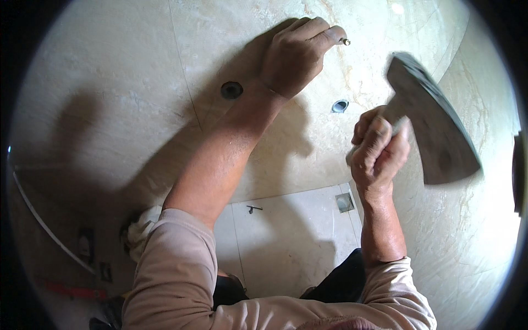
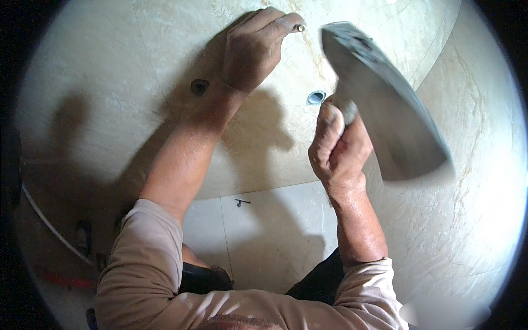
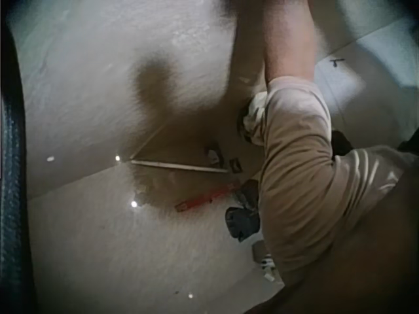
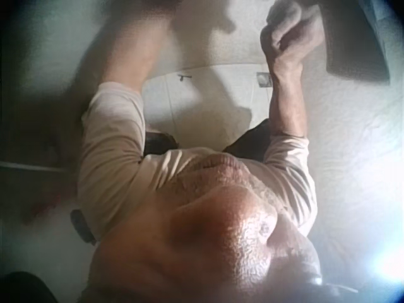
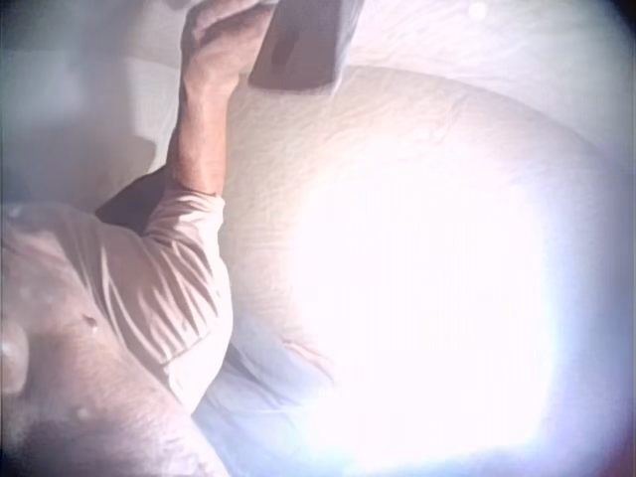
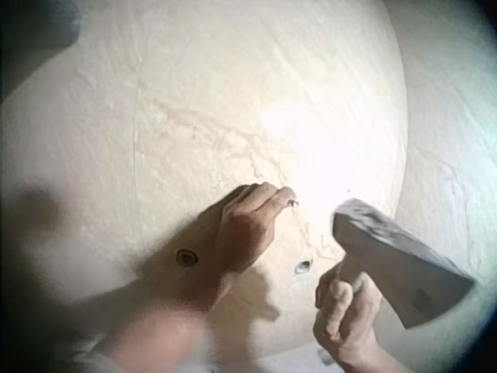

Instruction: The person drills a hole into a tiled wall using a power drill and uses the back of an axe to hammer a small metal pin into the wall.

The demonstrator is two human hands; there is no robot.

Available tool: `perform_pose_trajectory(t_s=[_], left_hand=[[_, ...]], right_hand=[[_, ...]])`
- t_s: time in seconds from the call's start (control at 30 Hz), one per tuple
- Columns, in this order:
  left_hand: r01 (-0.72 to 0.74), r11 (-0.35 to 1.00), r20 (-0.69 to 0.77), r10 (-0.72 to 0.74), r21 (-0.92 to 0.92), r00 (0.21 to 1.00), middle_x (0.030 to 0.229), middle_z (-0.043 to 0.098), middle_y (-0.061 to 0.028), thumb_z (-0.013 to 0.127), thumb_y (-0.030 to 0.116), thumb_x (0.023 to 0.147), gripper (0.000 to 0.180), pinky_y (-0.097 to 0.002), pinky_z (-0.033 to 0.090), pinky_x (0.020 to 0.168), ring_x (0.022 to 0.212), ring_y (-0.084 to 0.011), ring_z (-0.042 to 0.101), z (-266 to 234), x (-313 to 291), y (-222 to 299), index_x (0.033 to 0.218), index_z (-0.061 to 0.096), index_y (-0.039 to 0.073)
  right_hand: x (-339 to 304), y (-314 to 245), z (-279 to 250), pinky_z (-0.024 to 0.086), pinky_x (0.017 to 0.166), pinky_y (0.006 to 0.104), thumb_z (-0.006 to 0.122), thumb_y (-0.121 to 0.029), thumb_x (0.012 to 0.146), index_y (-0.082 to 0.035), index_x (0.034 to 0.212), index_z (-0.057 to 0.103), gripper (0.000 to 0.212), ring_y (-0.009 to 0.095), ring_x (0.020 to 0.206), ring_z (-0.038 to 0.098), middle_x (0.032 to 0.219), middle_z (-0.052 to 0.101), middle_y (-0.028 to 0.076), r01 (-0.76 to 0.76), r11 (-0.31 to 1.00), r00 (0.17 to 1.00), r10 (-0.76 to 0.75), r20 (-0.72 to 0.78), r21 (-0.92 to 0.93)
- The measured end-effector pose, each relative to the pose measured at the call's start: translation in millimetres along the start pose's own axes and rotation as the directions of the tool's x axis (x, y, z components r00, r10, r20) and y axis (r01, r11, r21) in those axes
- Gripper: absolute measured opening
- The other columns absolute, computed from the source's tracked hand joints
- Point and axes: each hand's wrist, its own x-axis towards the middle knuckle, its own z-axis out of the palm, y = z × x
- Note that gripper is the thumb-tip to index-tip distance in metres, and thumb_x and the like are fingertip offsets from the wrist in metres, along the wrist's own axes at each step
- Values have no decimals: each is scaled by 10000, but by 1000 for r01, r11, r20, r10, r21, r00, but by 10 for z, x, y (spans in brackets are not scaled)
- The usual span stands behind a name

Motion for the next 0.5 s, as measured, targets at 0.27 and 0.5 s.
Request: perform_pose_trajectory(t_s=[0.27,0.5], left_hand=[[40,998,47,-42,48,998,883,674,-30,653,-11,848,244,-376,577,775,810,-251,673,-28,47,-3,1027,743,129],[36,999,29,-36,0,999,904,684,-34,665,-14,834,271,-378,581,792,833,-250,678,54,39,-39,1049,738,134]], right_hand=[[115,-34,-39,412,508,278,437,-296,1138,-11,934,529,363,94,566,478,676,526,40,-136,983,984,149,99,-126],[226,147,24,368,506,249,510,-233,1117,-26,906,500,296,90,528,463,646,514,-5,5,935,992,40,119,-355]])
